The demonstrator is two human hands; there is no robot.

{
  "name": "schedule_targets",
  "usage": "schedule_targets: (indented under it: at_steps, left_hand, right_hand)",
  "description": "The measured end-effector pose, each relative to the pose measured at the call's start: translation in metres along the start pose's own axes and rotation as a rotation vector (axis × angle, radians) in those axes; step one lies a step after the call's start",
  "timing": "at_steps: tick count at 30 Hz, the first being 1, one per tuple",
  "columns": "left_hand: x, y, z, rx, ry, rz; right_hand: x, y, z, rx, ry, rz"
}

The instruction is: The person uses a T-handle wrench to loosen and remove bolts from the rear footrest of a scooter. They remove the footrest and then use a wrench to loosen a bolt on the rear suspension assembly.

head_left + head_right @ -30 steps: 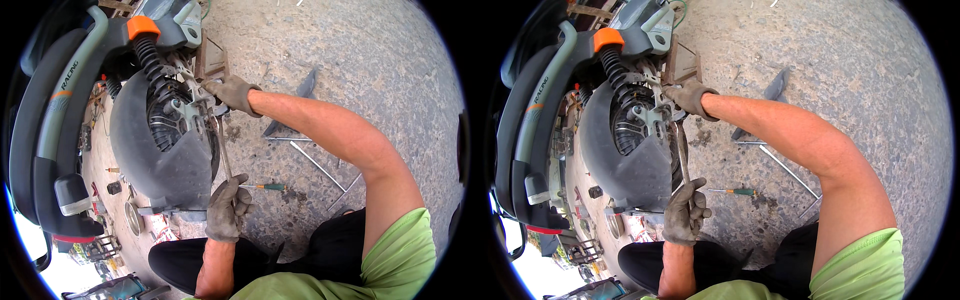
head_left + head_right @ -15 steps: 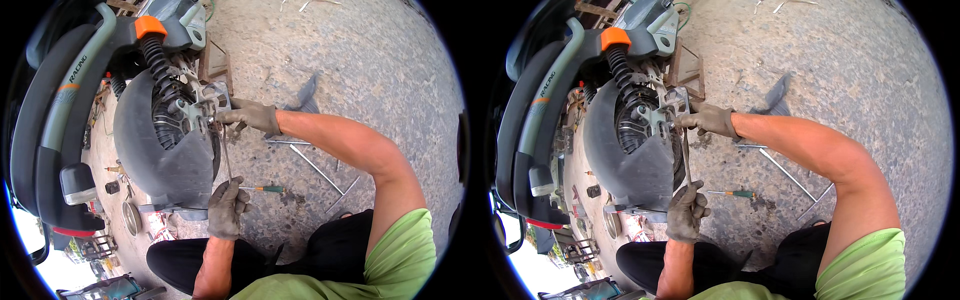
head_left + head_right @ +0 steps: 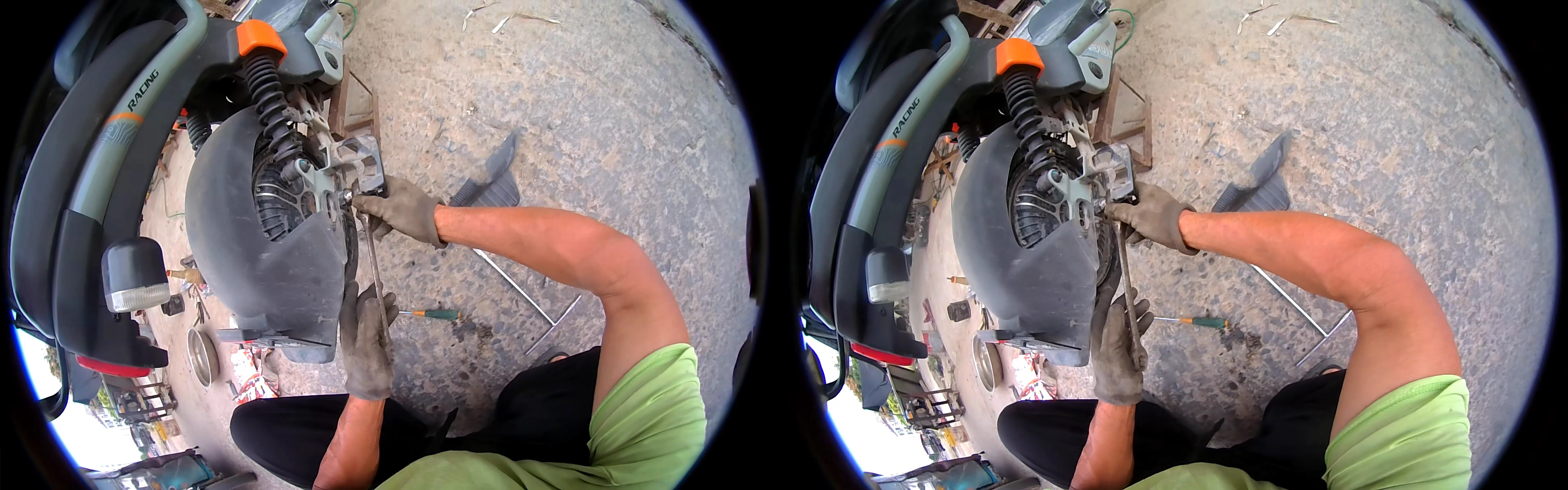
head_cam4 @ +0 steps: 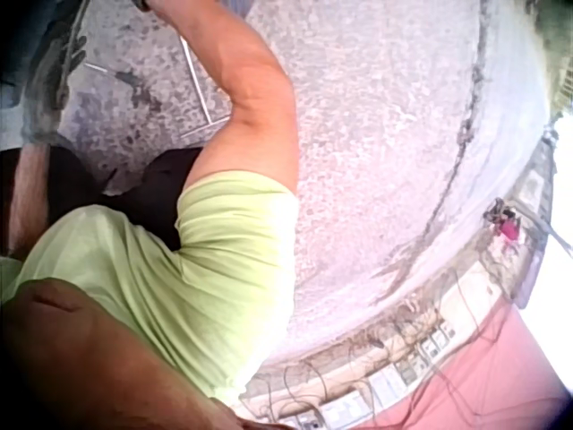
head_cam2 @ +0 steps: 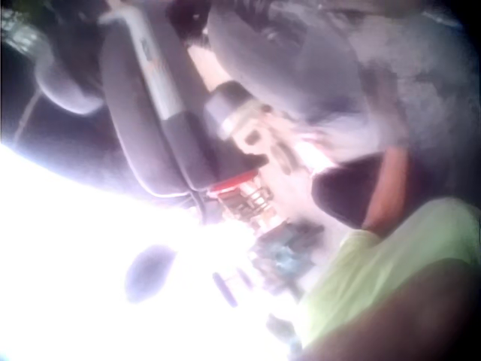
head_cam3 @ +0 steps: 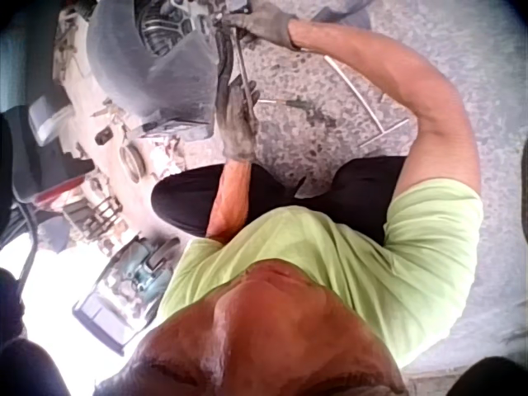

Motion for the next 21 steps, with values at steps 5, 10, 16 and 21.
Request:
schedule_targets:
  at_steps: [5, 10, 16, 21]
  left_hand:
    - [-0.011, 0.001, -0.014, -0.133, -0.097, 0.094]
    - [-0.008, 0.006, -0.001, -0.086, -0.358, 0.227]
    - [-0.016, -0.003, -0.019, -0.100, -0.432, 0.332]
    - [-0.018, -0.007, -0.021, 0.086, -0.852, 0.393]
  right_hand:
    - [-0.003, 0.000, -0.007, -0.042, 0.115, -0.006]
    - [-0.006, 0.003, -0.010, -0.033, 0.140, -0.013]
    - [0.000, -0.005, 0.006, 0.004, -0.008, -0.075]
    - [-0.015, -0.007, 0.001, -0.190, 0.129, -0.151]
Point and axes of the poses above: each hand's wrist, its own y-axis towards the middle knuckle, its own x-axis out of the back of the hand, z = x × y, the point moved 10 cm from there along y, towards the middle knuckle, and after that the axes turned 1 degree about y, right-handed, at the moved point
